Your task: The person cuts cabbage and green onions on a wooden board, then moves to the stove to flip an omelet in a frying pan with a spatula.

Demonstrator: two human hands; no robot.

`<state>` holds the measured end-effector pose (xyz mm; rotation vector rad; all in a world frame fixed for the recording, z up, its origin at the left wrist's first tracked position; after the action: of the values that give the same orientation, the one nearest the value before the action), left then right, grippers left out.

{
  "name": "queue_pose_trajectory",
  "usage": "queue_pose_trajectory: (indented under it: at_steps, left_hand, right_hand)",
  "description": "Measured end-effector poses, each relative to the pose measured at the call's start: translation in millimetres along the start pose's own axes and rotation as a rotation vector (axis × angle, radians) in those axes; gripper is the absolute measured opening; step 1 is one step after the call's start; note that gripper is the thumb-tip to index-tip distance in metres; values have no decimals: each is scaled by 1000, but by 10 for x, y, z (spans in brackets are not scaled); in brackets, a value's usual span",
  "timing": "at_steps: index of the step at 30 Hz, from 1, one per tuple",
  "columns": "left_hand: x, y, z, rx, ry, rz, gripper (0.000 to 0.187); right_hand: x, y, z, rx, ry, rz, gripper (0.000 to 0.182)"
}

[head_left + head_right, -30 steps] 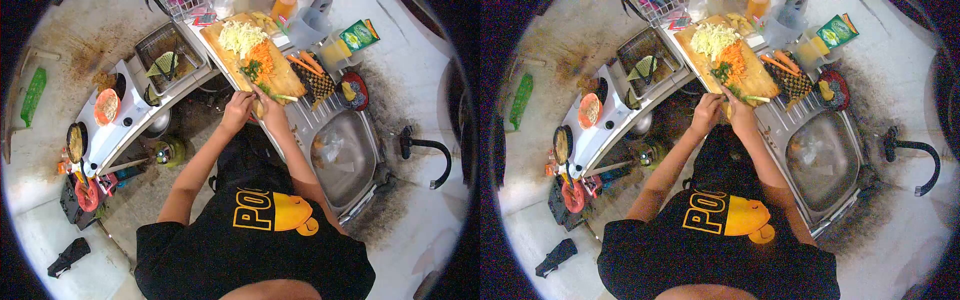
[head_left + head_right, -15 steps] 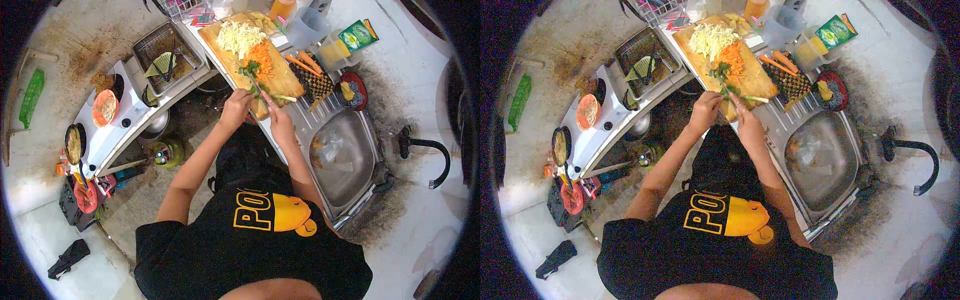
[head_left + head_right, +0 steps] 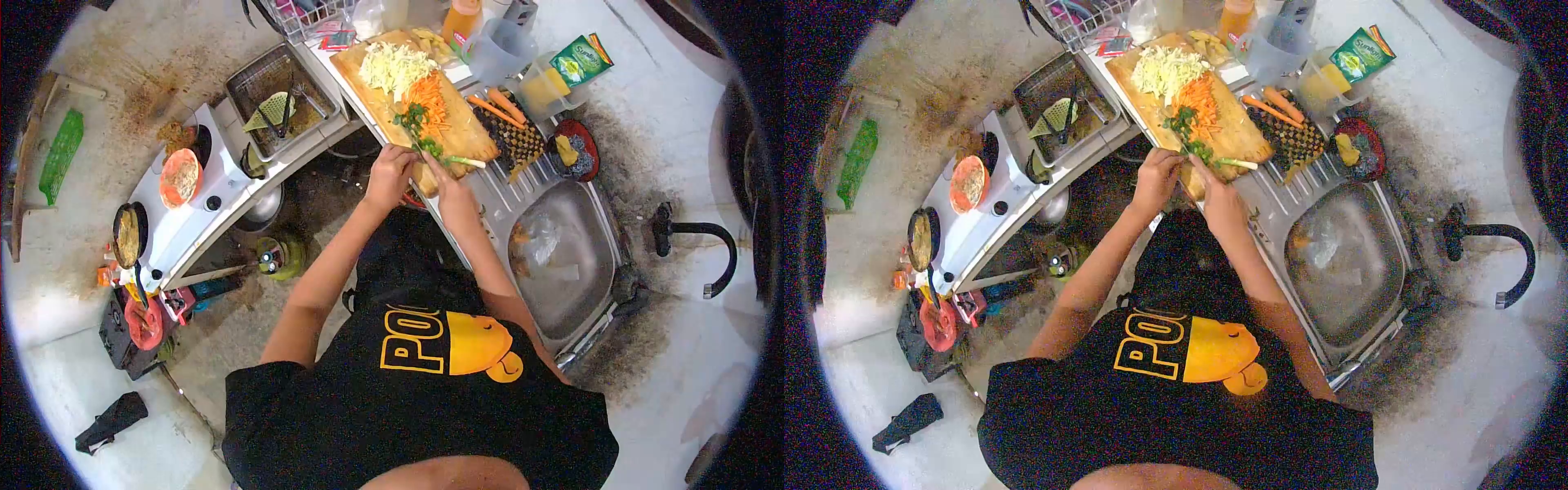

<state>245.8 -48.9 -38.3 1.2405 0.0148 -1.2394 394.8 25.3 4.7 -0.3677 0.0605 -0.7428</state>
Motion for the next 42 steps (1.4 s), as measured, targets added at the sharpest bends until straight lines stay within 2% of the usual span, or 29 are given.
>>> queue_pose_trajectory:
  at_steps: [5, 8, 10, 11, 13, 17, 19, 23, 25, 29, 31, 32, 34, 35, 37, 40, 41, 42]
  left_hand:
    - [-26, 11, -21, 59, 52, 150, 17]
    - [-26, -23, -2, 27, 88, 146, 16]
    - [-78, -36, 41, 102, 62, 251, 18]
    - [-109, -47, 58, 100, 65, 245, 18]
    - [-148, -68, 72, 146, 107, 394, 18]
    - [-196, 31, 80, 11, 141, 521, 15]
    - [-187, 6, 65, 54, 156, 571, 15]
    - [-179, -50, 84, 20, 183, 587, 14]
    - [-203, -55, 97, 92, 213, 692, 14]
    - [-261, -29, 126, 67, 168, 690, 15]
    - [-283, -55, 121, -17, 150, 619, 16]
    - [-271, -58, 117, -19, 145, 622, 16]
    - [-296, -60, 110, 10, 108, 660, 16]
    - [-272, -32, 96, 12, 104, 664, 16]
    - [-290, -31, 101, -17, 112, 600, 17]
    - [-235, 17, 106, -11, 120, 547, 16]
    - [-196, 26, 89, -18, 123, 546, 16]
    - [-161, 59, 58, -37, 155, 500, 15]
  right_hand:
    - [17, -42, 111, -28, -92, -77, 48]
    - [-183, 60, -48, -215, 37, 14, 46]
    - [-311, 182, -80, -354, 96, 253, 46]
    - [-320, 211, -64, -354, 101, 257, 46]
    - [-293, 194, 74, -598, 54, 186, 44]
    - [-207, 131, 150, -549, 120, 250, 45]
    - [-103, 8, 208, -403, 37, 119, 46]
    - [-31, -77, 123, -359, 90, 128, 49]
    - [3, -126, 162, -272, 20, 85, 50]
    - [-11, -120, 147, -187, -56, 36, 49]
    - [-58, -33, 48, -130, 7, 117, 48]
    - [-111, 26, -31, -134, 4, 113, 48]
    - [-254, 25, -44, -97, 174, 292, 49]
    - [-252, 42, -68, -97, 170, 287, 49]
    - [-274, -251, 196, 169, -155, 82, 51]
    - [-91, -81, 130, 46, -41, 135, 51]
    - [-36, -37, 118, 41, -39, 140, 51]
    - [33, -18, 155, 99, -129, 61, 49]
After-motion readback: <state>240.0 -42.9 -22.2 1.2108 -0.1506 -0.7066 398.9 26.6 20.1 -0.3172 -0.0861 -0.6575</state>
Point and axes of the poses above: each hand's wrist, its own x-axis away from the middle knuckle, its own z-axis out of the back of the hand, y = z × x, the point moved 1 cm from there along -x, towards the middle knuckle, and after that the axes turned 12 degrees about x, right-handed, at the moved point
